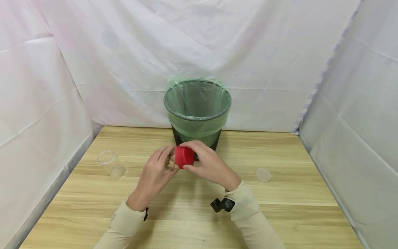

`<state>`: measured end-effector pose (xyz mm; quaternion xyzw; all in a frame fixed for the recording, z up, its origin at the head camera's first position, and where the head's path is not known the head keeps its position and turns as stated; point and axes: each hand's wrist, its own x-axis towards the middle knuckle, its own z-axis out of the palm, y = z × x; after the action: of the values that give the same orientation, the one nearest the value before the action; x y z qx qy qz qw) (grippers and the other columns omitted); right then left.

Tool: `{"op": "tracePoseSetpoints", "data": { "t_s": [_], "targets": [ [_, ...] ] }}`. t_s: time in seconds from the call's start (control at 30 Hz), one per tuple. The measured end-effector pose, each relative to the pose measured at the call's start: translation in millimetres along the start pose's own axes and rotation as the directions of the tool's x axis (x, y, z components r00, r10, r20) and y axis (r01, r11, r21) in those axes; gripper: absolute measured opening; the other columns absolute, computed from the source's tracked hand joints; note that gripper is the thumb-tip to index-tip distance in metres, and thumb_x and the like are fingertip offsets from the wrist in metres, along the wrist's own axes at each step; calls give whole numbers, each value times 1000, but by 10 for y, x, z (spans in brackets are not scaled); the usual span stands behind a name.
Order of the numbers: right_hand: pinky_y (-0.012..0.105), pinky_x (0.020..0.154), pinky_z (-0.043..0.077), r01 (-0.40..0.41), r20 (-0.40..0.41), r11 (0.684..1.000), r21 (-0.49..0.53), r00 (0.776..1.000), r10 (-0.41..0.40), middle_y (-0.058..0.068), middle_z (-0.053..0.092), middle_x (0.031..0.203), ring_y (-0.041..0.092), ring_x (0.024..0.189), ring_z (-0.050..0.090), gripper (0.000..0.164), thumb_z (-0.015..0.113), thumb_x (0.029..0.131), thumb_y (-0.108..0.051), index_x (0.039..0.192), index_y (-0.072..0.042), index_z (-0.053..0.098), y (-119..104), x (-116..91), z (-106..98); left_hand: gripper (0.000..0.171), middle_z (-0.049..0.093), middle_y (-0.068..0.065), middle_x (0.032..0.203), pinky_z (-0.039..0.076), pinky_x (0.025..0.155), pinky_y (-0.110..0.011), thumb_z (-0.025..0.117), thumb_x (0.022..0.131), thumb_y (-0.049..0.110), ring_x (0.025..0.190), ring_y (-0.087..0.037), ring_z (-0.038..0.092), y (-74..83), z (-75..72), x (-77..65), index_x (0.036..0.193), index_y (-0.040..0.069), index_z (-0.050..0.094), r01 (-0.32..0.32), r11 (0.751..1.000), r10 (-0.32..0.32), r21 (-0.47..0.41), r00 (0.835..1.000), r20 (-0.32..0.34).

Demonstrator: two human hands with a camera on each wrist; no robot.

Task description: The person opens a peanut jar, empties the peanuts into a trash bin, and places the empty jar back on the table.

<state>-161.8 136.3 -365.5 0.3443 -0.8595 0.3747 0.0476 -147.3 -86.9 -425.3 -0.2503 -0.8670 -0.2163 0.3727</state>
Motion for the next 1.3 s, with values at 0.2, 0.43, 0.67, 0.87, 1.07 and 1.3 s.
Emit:
{"op": "tracePoseSetpoints", "data": {
  "t_s": [0.2, 0.43, 0.67, 0.87, 1.07, 1.3],
  "targets": [
    [37, 96, 64, 71, 17, 997, -34, 997, -71, 11, 61, 150, 24, 128, 64, 70, 89, 90, -11, 152, -8, 56, 3, 8, -34, 70, 73, -19, 125, 65, 97, -44, 100, 74, 9, 111, -34, 72, 16, -7, -16, 134, -3, 68, 36, 999, -36, -31, 999, 18],
    [40, 89, 65, -109, 45, 994, 19, 993, 108, 11, 68, 138, 20, 107, 73, 70, 81, 99, -33, 157, -5, 52, -29, 38, -79, 66, 72, -20, 127, 63, 101, -47, 98, 77, 7, 113, -35, 72, 33, -16, -8, 134, -3, 67, 23, 1000, -23, -13, 1000, 4],
    [28, 84, 63, -120, 82, 993, 2, 989, 120, 9, 69, 135, 18, 100, 70, 65, 82, 98, -30, 153, -7, 55, -29, 49, -62, 65, 71, -19, 127, 62, 103, -47, 97, 78, 6, 115, -35, 71, 44, -23, 6, 135, -3, 67, 27, 1000, -27, -14, 1000, -5],
    [39, 94, 65, 30, 48, 999, -39, 998, -28, 9, 66, 143, 21, 118, 68, 67, 90, 89, -12, 148, -7, 59, -12, 41, -57, 67, 71, -18, 127, 62, 102, -47, 98, 77, 7, 114, -34, 70, 35, -30, 0, 135, -2, 67, 22, 1000, -22, -15, 1000, -1],
    [38, 94, 64, -69, 62, 998, -13, 996, 70, 8, 64, 146, 21, 119, 70, 74, 85, 96, -30, 159, -10, 50, -26, 33, -76, 66, 70, -18, 126, 62, 103, -47, 98, 76, 6, 114, -34, 70, 41, -23, -7, 134, -3, 68, 6, 1000, -6, 3, 1000, -8],
    [36, 87, 64, -224, 79, 974, 43, 972, 220, 7, 78, 121, 16, 99, 76, 57, 67, 108, -39, 154, -7, 54, -49, 39, -73, 69, 70, -19, 129, 61, 106, -47, 98, 75, 4, 117, -34, 69, 82, -35, -13, 136, -3, 68, 15, 1000, -15, 17, 1000, -3]
  ]
}}
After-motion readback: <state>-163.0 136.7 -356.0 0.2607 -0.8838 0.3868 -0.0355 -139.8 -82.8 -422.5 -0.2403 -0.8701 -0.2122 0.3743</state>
